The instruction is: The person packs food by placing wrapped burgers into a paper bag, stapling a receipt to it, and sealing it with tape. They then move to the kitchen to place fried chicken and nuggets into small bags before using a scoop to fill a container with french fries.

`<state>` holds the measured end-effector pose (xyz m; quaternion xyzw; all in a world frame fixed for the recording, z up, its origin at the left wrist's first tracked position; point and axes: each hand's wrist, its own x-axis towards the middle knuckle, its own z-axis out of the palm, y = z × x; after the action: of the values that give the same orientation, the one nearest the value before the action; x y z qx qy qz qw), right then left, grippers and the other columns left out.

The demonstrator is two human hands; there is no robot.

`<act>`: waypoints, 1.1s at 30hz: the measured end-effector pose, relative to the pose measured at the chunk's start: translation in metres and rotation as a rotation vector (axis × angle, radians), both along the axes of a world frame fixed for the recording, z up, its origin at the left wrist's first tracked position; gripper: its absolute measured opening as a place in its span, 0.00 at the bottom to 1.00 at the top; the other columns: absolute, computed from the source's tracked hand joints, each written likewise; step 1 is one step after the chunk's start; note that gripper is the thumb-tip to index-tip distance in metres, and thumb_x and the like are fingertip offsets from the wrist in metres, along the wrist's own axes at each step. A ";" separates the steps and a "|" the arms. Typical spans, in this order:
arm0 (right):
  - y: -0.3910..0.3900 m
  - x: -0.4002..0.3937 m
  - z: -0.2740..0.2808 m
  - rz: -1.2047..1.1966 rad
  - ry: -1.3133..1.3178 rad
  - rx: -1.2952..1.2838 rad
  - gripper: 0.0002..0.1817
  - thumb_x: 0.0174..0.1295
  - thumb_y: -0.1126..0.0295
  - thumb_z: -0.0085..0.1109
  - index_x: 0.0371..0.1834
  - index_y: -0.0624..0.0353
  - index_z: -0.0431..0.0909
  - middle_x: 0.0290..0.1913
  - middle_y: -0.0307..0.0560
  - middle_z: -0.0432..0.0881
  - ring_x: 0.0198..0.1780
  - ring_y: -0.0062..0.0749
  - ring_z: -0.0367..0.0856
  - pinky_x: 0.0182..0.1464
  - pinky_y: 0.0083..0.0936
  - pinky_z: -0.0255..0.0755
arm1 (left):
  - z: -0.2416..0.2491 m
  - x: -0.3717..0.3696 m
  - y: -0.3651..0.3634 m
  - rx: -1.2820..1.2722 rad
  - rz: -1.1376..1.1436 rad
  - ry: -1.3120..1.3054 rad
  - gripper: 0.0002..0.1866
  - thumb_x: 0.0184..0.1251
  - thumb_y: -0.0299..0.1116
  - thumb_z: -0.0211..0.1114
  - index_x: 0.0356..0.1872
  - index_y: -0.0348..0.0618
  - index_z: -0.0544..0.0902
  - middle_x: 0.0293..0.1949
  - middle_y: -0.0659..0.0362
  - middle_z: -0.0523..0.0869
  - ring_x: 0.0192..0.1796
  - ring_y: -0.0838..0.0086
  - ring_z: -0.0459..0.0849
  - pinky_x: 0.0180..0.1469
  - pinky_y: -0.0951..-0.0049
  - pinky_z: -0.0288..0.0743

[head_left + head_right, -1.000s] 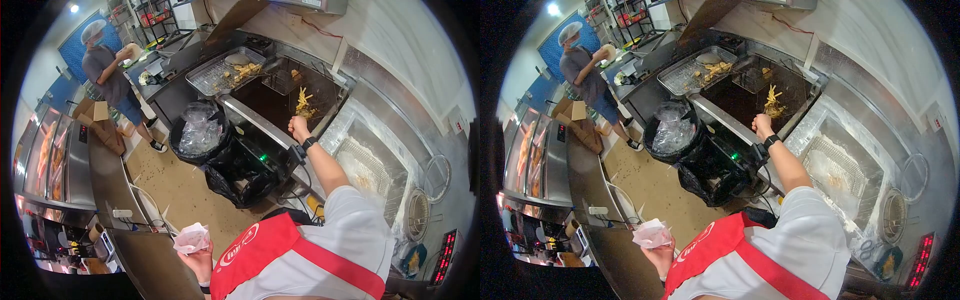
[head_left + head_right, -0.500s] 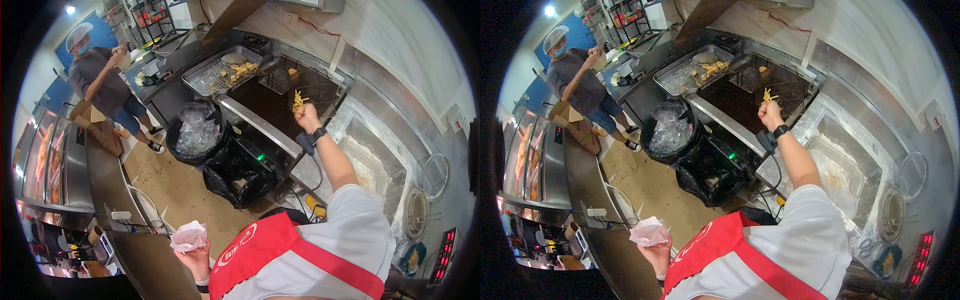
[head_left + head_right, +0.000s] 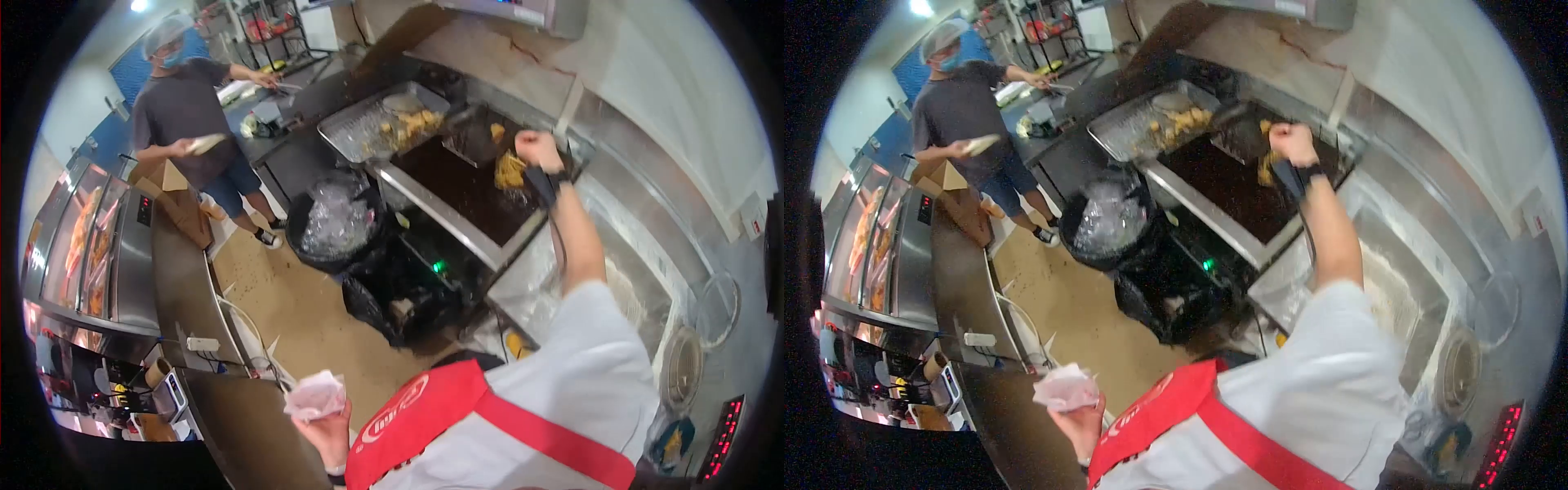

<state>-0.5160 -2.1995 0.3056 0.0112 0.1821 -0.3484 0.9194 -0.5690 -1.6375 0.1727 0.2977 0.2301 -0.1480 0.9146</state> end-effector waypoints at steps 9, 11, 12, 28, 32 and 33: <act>-0.021 -0.002 -0.044 0.023 -0.007 -0.536 0.07 0.43 0.84 0.37 0.19 0.60 0.55 0.18 0.38 0.55 0.15 0.26 0.55 0.19 0.19 0.56 | -0.001 -0.003 0.007 -0.019 -0.020 -0.007 0.25 0.54 0.58 0.45 0.50 0.58 0.70 0.52 0.62 0.71 0.53 0.63 0.70 0.42 0.55 0.71; 0.012 -0.005 0.007 0.024 -0.071 -0.167 0.06 0.43 0.84 0.37 0.19 0.60 0.55 0.17 0.39 0.55 0.15 0.26 0.54 0.19 0.19 0.56 | -0.004 0.000 0.002 -0.015 -0.031 -0.038 0.25 0.54 0.57 0.46 0.50 0.58 0.70 0.52 0.62 0.71 0.53 0.63 0.69 0.43 0.54 0.70; 0.030 -0.012 0.015 0.018 -0.088 0.043 0.06 0.43 0.83 0.37 0.19 0.60 0.55 0.17 0.39 0.55 0.15 0.27 0.54 0.19 0.18 0.56 | -0.002 -0.003 0.007 0.028 -0.056 -0.050 0.25 0.53 0.57 0.47 0.49 0.58 0.70 0.53 0.62 0.70 0.54 0.63 0.69 0.44 0.54 0.69; 0.036 -0.018 -0.026 0.080 -0.065 0.034 0.07 0.43 0.84 0.36 0.18 0.58 0.54 0.17 0.39 0.56 0.16 0.26 0.55 0.19 0.19 0.55 | 0.007 -0.010 0.004 -0.036 -0.078 -0.094 0.26 0.54 0.58 0.47 0.51 0.57 0.69 0.53 0.62 0.70 0.53 0.62 0.69 0.46 0.54 0.68; 0.041 -0.021 -0.003 0.196 -0.055 -0.085 0.07 0.44 0.81 0.37 0.17 0.56 0.54 0.15 0.38 0.56 0.15 0.25 0.55 0.18 0.19 0.53 | 0.005 -0.014 0.003 0.005 -0.058 -0.108 0.26 0.54 0.57 0.48 0.51 0.57 0.69 0.53 0.62 0.70 0.53 0.63 0.69 0.46 0.54 0.68; 0.054 -0.029 0.007 0.168 -0.015 -0.111 0.07 0.45 0.81 0.37 0.16 0.56 0.54 0.15 0.38 0.57 0.16 0.25 0.56 0.18 0.19 0.53 | 0.007 -0.014 0.002 -0.016 -0.061 -0.075 0.26 0.54 0.57 0.48 0.51 0.57 0.69 0.53 0.62 0.70 0.53 0.63 0.69 0.45 0.54 0.69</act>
<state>-0.5446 -2.1453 0.3126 -0.0524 0.1561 -0.2795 0.9459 -0.5834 -1.6350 0.1795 0.3026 0.1855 -0.1663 0.9200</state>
